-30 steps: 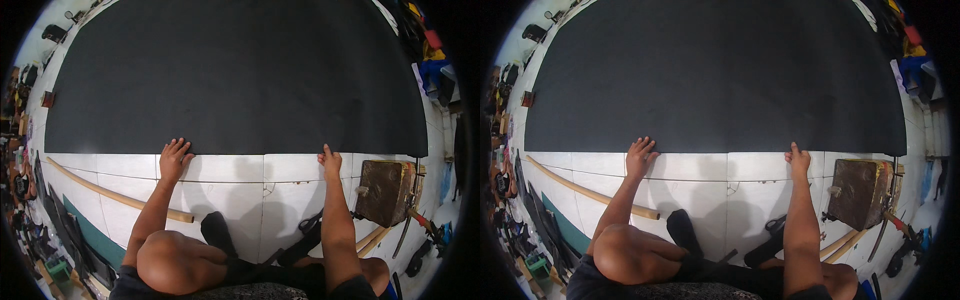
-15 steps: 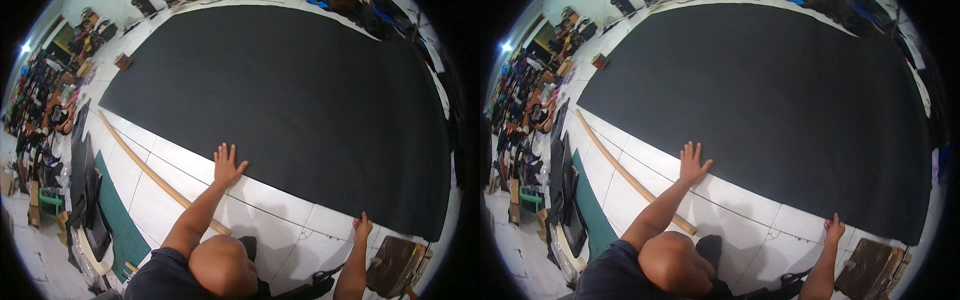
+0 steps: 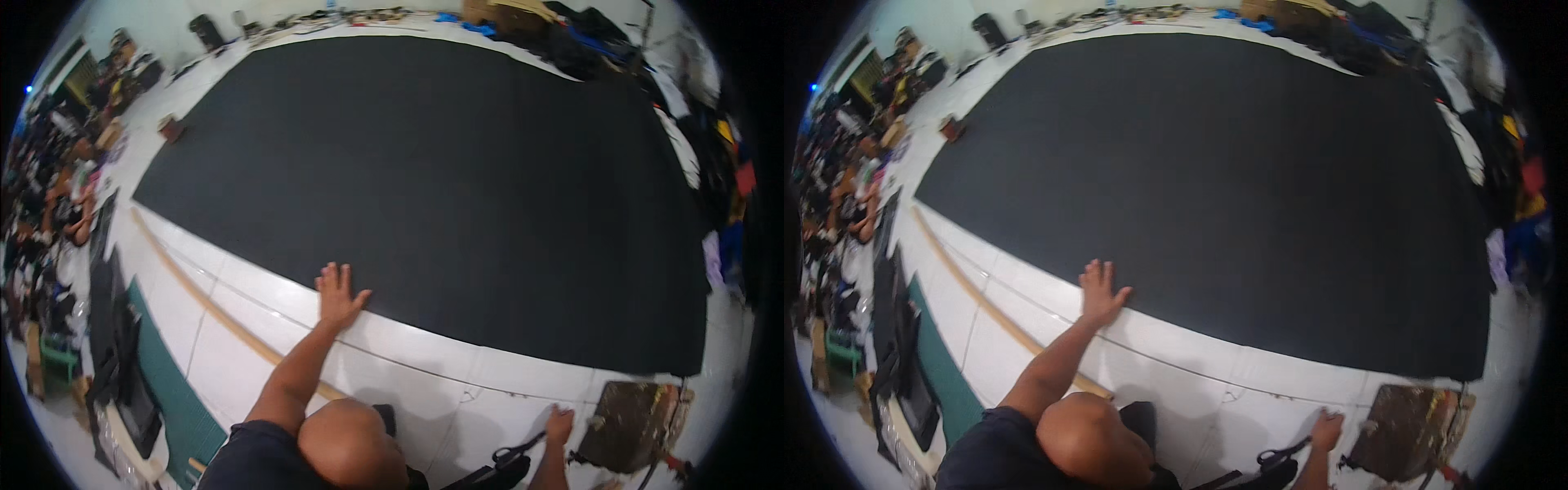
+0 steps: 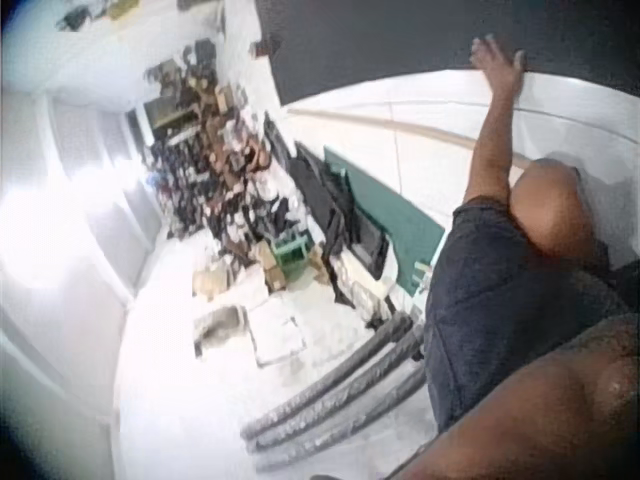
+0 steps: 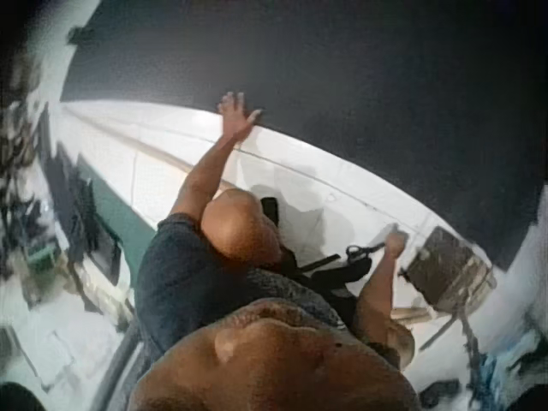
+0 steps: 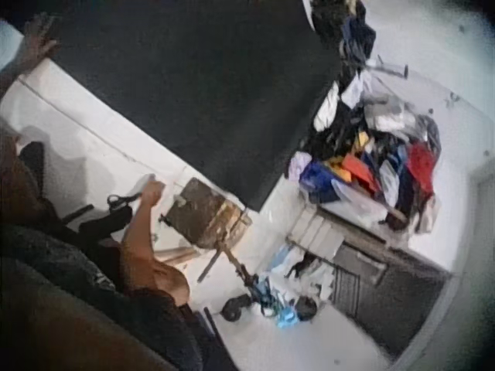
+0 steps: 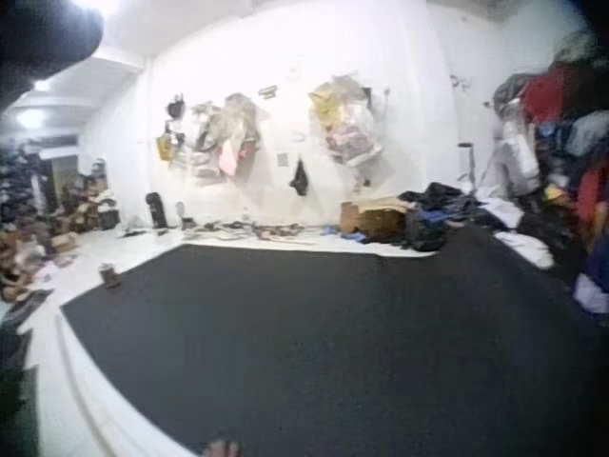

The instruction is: The person cuts a large piece of black fabric using shears while sitting on the floor, then aligns and folds the fabric.

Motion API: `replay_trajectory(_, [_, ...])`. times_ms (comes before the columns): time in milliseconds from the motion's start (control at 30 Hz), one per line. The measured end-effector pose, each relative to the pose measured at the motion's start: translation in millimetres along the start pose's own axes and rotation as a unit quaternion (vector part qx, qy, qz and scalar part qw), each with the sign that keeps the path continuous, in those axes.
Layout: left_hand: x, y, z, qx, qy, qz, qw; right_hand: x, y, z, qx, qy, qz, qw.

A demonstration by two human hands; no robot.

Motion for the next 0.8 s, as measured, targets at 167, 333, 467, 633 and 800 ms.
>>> replay_trajectory(167, [1.1,19.9,5.3,-0.009,0.025,0.016,1.000,-84.0,13.4,16.3,0.000,-0.003,0.071,0.997])
replay_trajectory(333, [1.3,48.2,-12.7,0.001,0.018,0.074,0.997,-90.4,-40.5,22.7,0.036,0.007,-0.118,0.992])
replay_trajectory(467, [2.8,115.8,-17.2,-0.024,-0.006,0.253,0.967,-103.8,-72.7,28.2,0.053,-0.003,-0.145,0.988])
replay_trajectory(633, [-42.2,230.0,27.3,-0.063,-0.101,0.427,0.896,-119.6,-40.4,39.7,-0.014,-0.086,-0.117,0.989])
replay_trajectory(800, [-46.5,242.4,62.4,0.020,-0.069,0.444,0.893,-136.6,-28.6,31.1,-0.075,-0.167,-0.136,0.974])
Point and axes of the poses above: each hand's wrist, its own x-axis towards the middle knuckle, its own z-axis out of the palm, y = z × x, the point moved 6 cm from there along x, towards the middle knuckle, and after that the axes turned 13 degrees about -y, right-handed, at the moved point
